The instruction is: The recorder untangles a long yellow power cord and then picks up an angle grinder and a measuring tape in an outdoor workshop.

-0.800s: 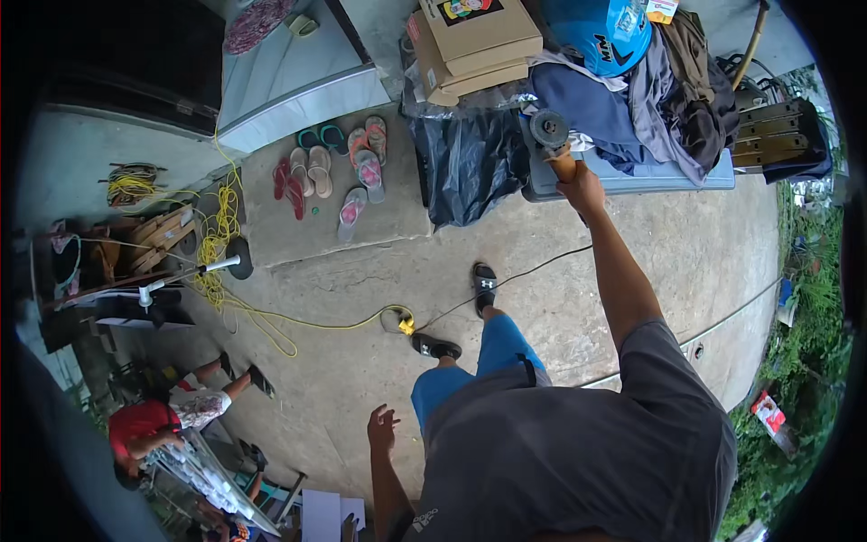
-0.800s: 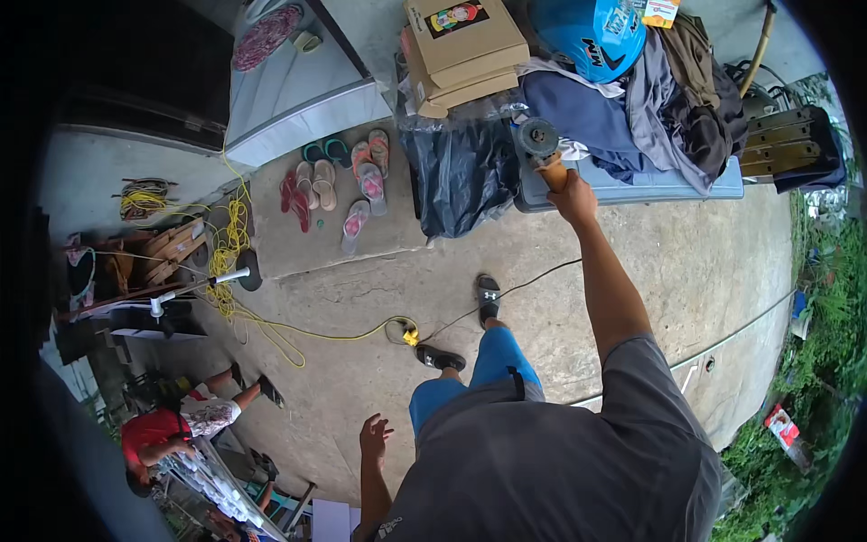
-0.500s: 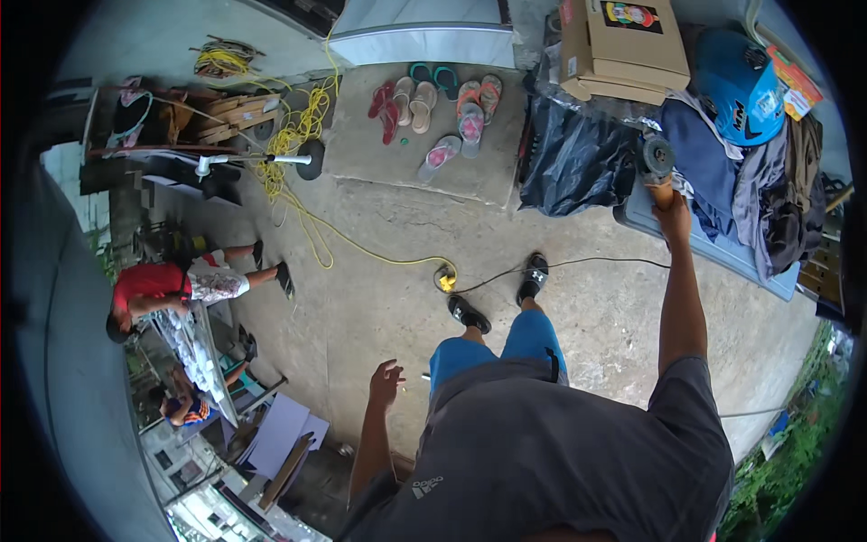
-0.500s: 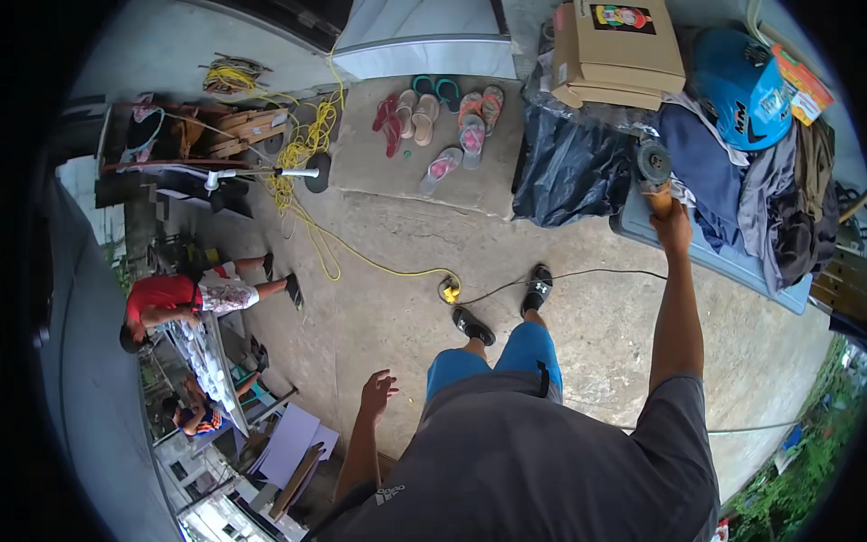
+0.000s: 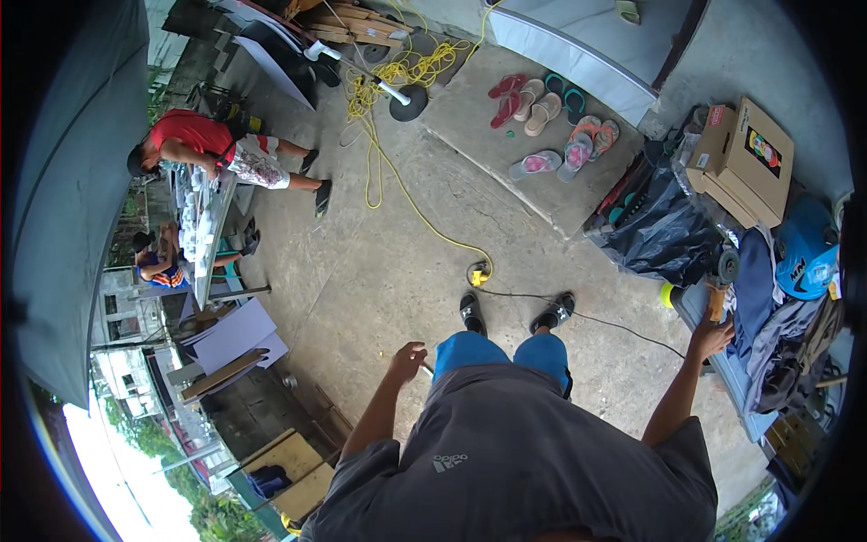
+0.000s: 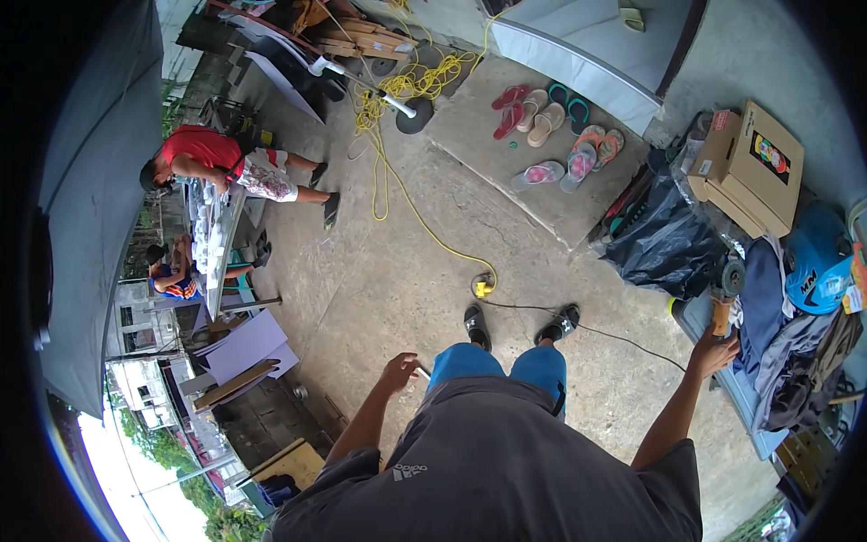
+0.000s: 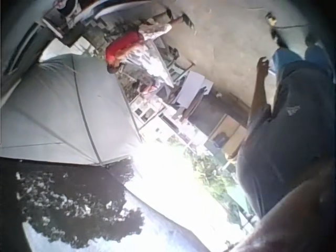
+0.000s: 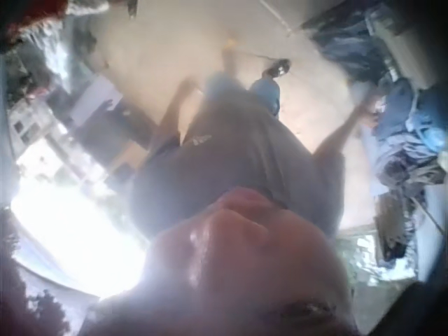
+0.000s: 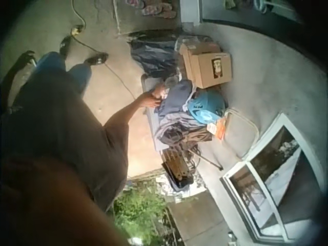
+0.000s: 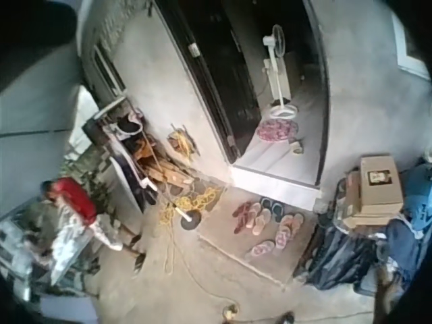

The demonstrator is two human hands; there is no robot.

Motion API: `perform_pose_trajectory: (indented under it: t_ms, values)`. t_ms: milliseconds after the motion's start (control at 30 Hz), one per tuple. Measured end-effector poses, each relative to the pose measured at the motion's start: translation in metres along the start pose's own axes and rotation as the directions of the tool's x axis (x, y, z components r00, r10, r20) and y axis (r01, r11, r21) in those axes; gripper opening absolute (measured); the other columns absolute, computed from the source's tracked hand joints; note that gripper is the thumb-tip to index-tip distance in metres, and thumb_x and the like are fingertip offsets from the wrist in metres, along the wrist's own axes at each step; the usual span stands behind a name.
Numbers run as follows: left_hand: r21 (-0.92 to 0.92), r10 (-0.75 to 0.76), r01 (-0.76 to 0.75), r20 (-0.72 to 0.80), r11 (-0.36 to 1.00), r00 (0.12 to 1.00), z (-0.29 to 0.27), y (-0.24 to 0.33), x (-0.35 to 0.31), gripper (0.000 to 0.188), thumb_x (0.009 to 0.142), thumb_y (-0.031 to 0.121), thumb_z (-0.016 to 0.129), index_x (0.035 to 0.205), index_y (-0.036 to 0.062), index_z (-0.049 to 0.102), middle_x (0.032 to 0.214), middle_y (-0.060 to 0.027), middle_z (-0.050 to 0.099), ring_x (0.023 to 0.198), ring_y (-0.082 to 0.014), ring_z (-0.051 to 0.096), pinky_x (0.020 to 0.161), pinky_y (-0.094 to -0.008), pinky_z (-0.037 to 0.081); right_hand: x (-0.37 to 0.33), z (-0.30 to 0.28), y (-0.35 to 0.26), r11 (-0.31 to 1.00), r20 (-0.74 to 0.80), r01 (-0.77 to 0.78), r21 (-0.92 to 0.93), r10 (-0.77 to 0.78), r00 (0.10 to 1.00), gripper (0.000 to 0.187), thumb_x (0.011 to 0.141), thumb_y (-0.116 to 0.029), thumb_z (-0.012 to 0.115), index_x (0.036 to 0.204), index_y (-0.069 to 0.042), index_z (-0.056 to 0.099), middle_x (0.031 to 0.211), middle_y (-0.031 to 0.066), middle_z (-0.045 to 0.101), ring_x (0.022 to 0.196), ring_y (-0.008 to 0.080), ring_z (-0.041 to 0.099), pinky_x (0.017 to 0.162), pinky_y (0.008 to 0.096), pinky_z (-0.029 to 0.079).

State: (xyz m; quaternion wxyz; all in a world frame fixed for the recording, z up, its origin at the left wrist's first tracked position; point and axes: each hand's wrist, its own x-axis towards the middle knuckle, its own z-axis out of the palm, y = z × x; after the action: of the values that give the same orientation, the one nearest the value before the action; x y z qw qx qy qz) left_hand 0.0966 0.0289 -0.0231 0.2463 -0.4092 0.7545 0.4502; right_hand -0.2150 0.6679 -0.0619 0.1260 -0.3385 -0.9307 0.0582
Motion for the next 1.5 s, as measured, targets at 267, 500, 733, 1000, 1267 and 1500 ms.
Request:
perform_pose_trajectory:
  t_ms: [267, 500, 733, 1000, 1267, 1500]
  values:
    - [-0.159, 0.029, -0.020, 0.050, 0.987, 0.998, -0.012, -0.046, 0.039, 0.041, 0.090, 0.029, 0.061, 0.123, 0.0047, 0.055, 0.098, -0.0145, 0.069, 0.077, -0.0194, 0.069, 0.071, -0.0333, 0.052, -0.167, 0.014, -0.052, 0.865, 0.263, 0.259, 0.429, -0.394, 0.881, 0.031, 0.081, -0.014, 0.064, 0.108, -0.002, 0.054, 0.101, 0.0158, 0.058, 0.091, 0.0310, 0.058, 0.077, 0.0422, 0.048]
    - [-0.341, 0.040, -0.014, 0.070, 0.940, 0.997, -0.101, -0.117, 0.077, 0.038, 0.092, 0.024, 0.057, 0.124, 0.0033, 0.054, 0.099, -0.0170, 0.068, 0.080, -0.0227, 0.069, 0.069, -0.0321, 0.054, -0.314, 0.023, -0.091, 0.956, 0.894, -0.103, 0.276, -0.216, 0.392, 0.018, 0.077, -0.018, 0.066, 0.086, -0.003, 0.066, 0.076, 0.0097, 0.066, 0.069, 0.0203, 0.063, 0.066, 0.0328, 0.050]
    - [-0.491, -0.120, -0.032, -0.277, 0.871, 0.953, -0.233, -0.142, 0.093, 0.038, 0.090, 0.003, 0.050, 0.128, 0.0049, 0.050, 0.100, -0.0166, 0.067, 0.069, -0.0186, 0.062, 0.056, -0.0284, 0.050, -0.373, 0.021, -0.212, 0.900, 0.880, 0.228, 0.373, -0.420, 0.221, 0.021, 0.078, -0.019, 0.064, 0.093, -0.005, 0.068, 0.086, 0.0109, 0.069, 0.081, 0.0225, 0.066, 0.074, 0.0342, 0.052]
    - [-0.528, 0.165, -0.282, -0.258, 0.801, 0.952, -0.303, -0.098, 0.151, 0.070, 0.066, -0.021, 0.031, 0.130, 0.0021, 0.048, 0.129, -0.0221, 0.052, 0.101, -0.0276, 0.064, 0.071, -0.0304, 0.055, -0.408, 0.025, -0.378, 0.824, 0.815, 0.287, 0.488, -0.548, 0.189, 0.018, 0.078, -0.013, 0.061, 0.093, -0.005, 0.069, 0.082, 0.0105, 0.069, 0.075, 0.0234, 0.067, 0.071, 0.0343, 0.053]
    - [-0.550, 0.058, -0.232, -0.316, 0.802, 0.947, -0.382, -0.163, 0.213, 0.079, 0.060, -0.025, 0.031, 0.134, 0.0024, 0.040, 0.129, -0.0252, 0.050, 0.116, -0.0360, 0.055, 0.075, -0.0384, 0.061, -0.467, 0.111, -0.497, 0.837, 0.915, 0.434, 0.333, -0.397, 0.063, 0.017, 0.071, -0.018, 0.063, 0.083, -0.011, 0.072, 0.083, 0.0109, 0.070, 0.080, 0.0264, 0.067, 0.073, 0.0357, 0.053]
    - [-0.800, -0.338, 0.082, -0.157, 0.595, 0.928, -0.441, -0.224, 0.238, 0.078, 0.068, -0.019, 0.030, 0.142, 0.0041, 0.021, 0.128, -0.0351, 0.047, 0.095, -0.0409, 0.065, 0.087, -0.0478, 0.053, -0.507, 0.069, -0.731, 0.609, 0.686, 0.458, 0.648, -0.727, -0.004, 0.016, 0.076, -0.014, 0.063, 0.087, -0.004, 0.069, 0.085, 0.0135, 0.069, 0.079, 0.0256, 0.066, 0.070, 0.0353, 0.051]
